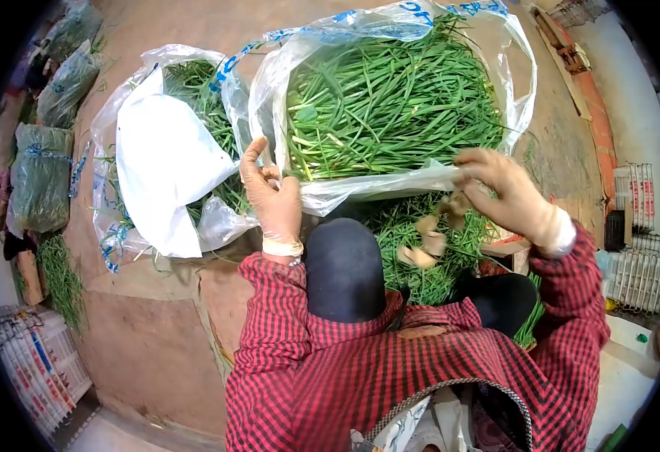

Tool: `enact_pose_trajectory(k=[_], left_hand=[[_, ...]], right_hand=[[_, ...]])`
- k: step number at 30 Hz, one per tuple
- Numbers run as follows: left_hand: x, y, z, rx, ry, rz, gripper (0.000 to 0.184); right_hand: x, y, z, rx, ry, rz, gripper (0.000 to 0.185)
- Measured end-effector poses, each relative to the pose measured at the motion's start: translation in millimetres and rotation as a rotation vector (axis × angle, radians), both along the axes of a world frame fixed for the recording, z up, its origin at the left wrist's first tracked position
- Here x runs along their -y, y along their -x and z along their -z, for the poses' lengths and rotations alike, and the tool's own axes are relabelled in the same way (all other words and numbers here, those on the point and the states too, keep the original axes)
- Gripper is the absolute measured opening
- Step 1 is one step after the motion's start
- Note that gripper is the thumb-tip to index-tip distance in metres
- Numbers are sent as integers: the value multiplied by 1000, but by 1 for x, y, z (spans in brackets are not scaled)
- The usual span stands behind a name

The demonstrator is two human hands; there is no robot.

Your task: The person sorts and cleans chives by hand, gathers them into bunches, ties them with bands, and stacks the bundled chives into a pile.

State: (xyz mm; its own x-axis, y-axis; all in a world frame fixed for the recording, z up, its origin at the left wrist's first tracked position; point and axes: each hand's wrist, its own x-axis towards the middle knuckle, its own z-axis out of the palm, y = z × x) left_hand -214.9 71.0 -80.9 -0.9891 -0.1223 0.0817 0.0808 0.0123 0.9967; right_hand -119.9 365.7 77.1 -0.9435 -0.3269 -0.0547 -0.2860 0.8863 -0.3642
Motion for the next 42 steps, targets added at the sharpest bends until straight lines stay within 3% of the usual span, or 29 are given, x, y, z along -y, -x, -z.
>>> enact_pose_trajectory(k=[2,5,8,10,16,20,22,24,26,28,29,34,36,37,39,40,41,42], left_hand=[[1,-5,-2,-31,-9,3,67],[-1,-10,-12,-72,12,1,67],[-2,-14,-11,-93,20,-14,67],[-2,-16,-13,-100,109,-24,66],[-10,-16,-16,-180,135,-18,65],[-11,-13,-9,-221,170,-74,60],[-11,-13,-7,-172,122,-84,57],[-10,-14,-7,-150,34,-87,57],[-4,-15,-5,-118,-45,-97,56],[1,-16,-1,-66,-49,-100,57],[5,-16,8,-26,3,-92,55],[11,-14,-2,-232,388,-84,52],[8,-15,-9,-164,361,-73,53],[7,-15,-7,-163,362,-73,53],[6,-14,-3,-151,366,-85,52],[7,-13,-3,-152,365,-73,52],[10,-13,-4,-217,461,-82,51],[4,-11,-5,-298,528,-58,50]], right_hand=[[31,32,28,-142,97,-6,27],[82,83,79,-333,8,-115,42],[124,98,120,-249,-265,-93,65],[131,86,125,-264,-247,-130,68],[130,81,135,-214,-457,-176,54],[150,104,151,-267,-486,-20,49],[150,106,145,-306,-476,-2,38],[147,107,139,-236,-352,-27,30],[134,107,141,-400,-263,-28,28],[119,110,109,-134,-217,73,23],[105,112,110,-127,-215,64,23],[44,128,101,-416,612,241,24],[60,120,93,-123,1272,352,22],[67,120,94,-21,1282,273,26],[79,119,89,-311,168,63,48],[94,119,93,-343,149,-53,54],[107,118,95,-246,-83,-73,67],[116,114,97,-218,-203,-58,68]])
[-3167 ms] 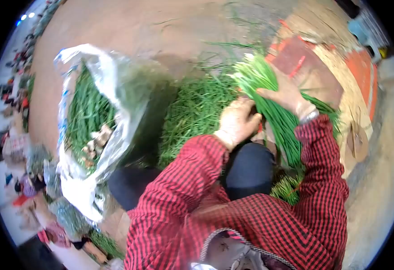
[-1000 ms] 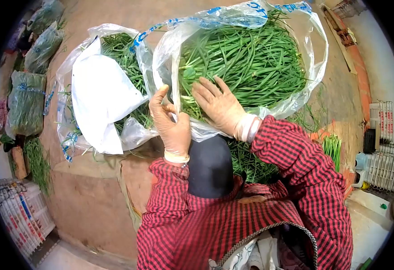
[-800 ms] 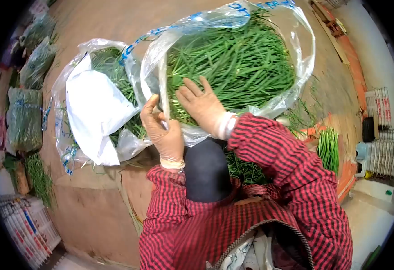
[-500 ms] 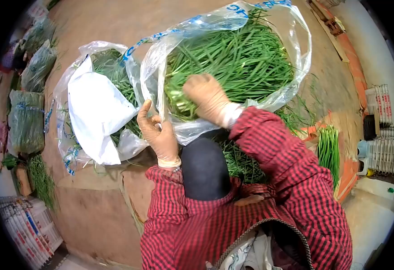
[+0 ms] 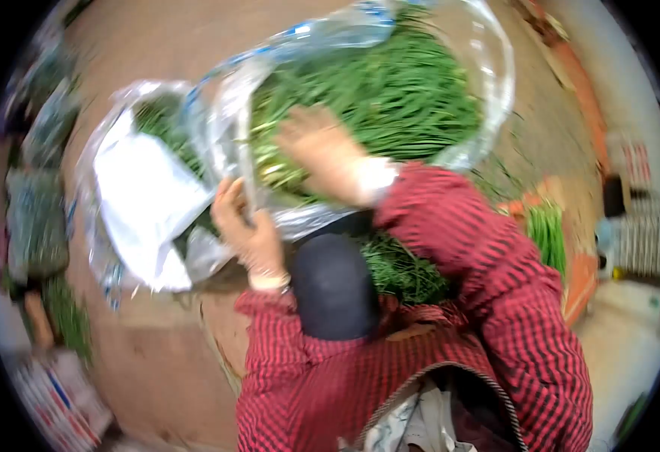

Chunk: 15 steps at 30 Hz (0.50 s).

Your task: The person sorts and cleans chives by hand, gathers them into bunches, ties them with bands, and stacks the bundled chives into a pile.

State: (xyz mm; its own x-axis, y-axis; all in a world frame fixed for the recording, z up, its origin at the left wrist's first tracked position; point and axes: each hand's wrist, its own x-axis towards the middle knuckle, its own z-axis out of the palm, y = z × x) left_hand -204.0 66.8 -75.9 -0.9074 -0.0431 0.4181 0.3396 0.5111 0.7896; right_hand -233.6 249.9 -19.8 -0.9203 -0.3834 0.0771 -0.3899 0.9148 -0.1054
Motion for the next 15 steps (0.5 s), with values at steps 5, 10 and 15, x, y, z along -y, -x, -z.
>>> enact_pose_trajectory(k=[5,10,15], left_hand=[[3,3,24,54,-160,49,35],[-10,1,5,-8,-98,42,36],[-14,-9,-28,-208,-47,67,41]], right_hand=[[39,13,39,-156,20,193,48],[40,21,37,-21,-92,177,20],[4,11,1,122,169,100,35]])
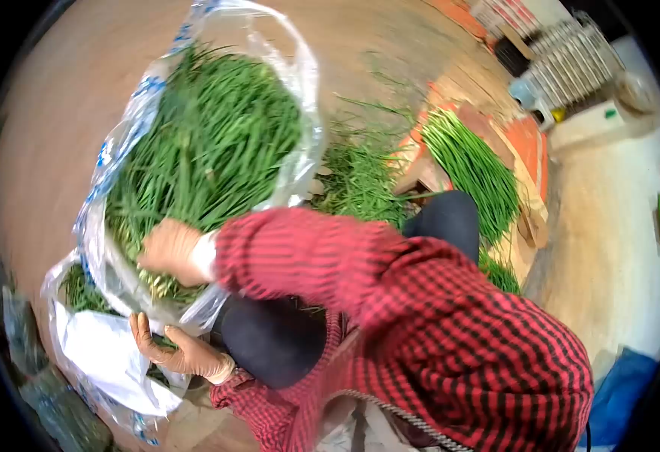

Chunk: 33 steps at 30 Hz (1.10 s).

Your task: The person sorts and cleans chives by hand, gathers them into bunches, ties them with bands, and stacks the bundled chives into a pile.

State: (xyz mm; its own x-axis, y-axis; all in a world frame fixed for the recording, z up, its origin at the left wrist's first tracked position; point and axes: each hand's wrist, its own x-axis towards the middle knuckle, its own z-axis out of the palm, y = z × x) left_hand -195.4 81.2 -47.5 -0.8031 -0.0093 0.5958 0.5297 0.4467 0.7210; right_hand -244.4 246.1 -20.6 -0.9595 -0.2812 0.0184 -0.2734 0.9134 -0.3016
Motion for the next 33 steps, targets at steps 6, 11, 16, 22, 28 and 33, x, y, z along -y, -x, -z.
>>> enact_pose_trajectory(k=[6,11,16,22,28,33], left_hand=[[-15,-4,-23,501,-575,212,29],[-40,20,9,934,-984,560,54],[-52,36,36,493,-558,456,43],[-50,36,38,245,-124,338,32],[-58,42,41,293,-298,380,36],[-59,40,31,473,-490,449,27]], right_hand=[[-64,-23,-15,-348,488,176,61],[-76,-11,-5,-100,680,74,54],[-47,-18,-12,-211,93,72,74],[-43,-25,-32,-134,-72,-41,108],[-40,28,-34,-130,-114,9,116],[-43,22,-24,-42,-9,40,79]])
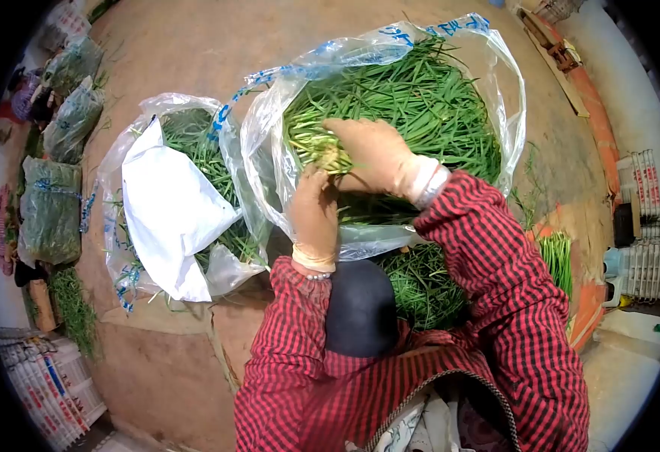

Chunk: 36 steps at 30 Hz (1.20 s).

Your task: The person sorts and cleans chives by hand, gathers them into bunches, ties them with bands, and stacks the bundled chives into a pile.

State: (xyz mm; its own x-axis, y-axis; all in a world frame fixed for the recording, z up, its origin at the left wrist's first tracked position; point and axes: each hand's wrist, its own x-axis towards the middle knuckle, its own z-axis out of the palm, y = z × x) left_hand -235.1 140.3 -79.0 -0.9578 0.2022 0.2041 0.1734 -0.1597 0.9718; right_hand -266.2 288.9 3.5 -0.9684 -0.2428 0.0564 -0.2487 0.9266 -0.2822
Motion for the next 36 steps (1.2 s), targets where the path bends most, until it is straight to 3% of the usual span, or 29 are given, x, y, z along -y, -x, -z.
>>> enact_pose_trajectory(k=[2,3,4,6,7,8,11,12,14,16,18,21,23,26,28,29,30,33,34,35,36], left_hand=[[-11,-1,-26,503,-472,5,28],[-12,0,-29,299,-137,2,29],[-16,-1,-33,299,-138,3,29],[-29,-2,-45,2,-76,-29,29],[-34,1,-45,-165,35,-42,35],[-38,5,-47,-168,29,-39,35],[-47,25,-47,140,-387,254,54],[-53,30,-39,287,-470,188,58],[-48,51,1,435,-491,160,63],[-50,55,29,336,-519,171,65],[-49,51,25,251,-435,190,68],[-54,44,14,223,-291,177,67],[-53,47,15,219,-283,178,64],[-58,61,21,258,-208,108,54],[-58,39,-24,271,-42,88,55],[-62,15,-56,162,-90,108,60],[-67,-9,-88,120,-177,257,68],[-87,-90,-145,-40,-370,726,122],[-99,-107,-139,-273,-362,797,133],[-107,-129,-149,-306,-418,890,137],[-113,-146,-155,-206,-506,965,124]], right_hand=[[-10,-9,-3,14,48,5,72],[-16,-13,-1,-155,80,-14,73],[-20,-18,2,-325,115,-30,73],[-24,-27,2,-283,251,6,68],[-26,-32,1,-84,820,37,64],[-30,-37,-1,135,1380,66,61],[-54,-61,-26,-70,1207,154,53],[-62,-69,-39,-120,1149,217,51],[-78,-97,-80,-132,1178,461,43],[-103,-126,-120,-181,1170,589,36],[-130,-154,-157,-346,1102,691,35],[-188,-216,-215,-711,1148,591,56],[-185,-247,-248,-828,1215,539,53],[-138,-282,-272,-991,1035,580,38],[-148,-313,-266,-1060,965,598,36],[-150,-320,-252,-1052,788,655,36],[-144,-323,-241,-870,804,519,36],[-102,-313,-218,-315,974,82,38],[-85,-300,-214,-256,1094,217,37],[-71,-286,-210,-193,1212,354,37],[-64,-281,-204,-179,1182,376,31]])
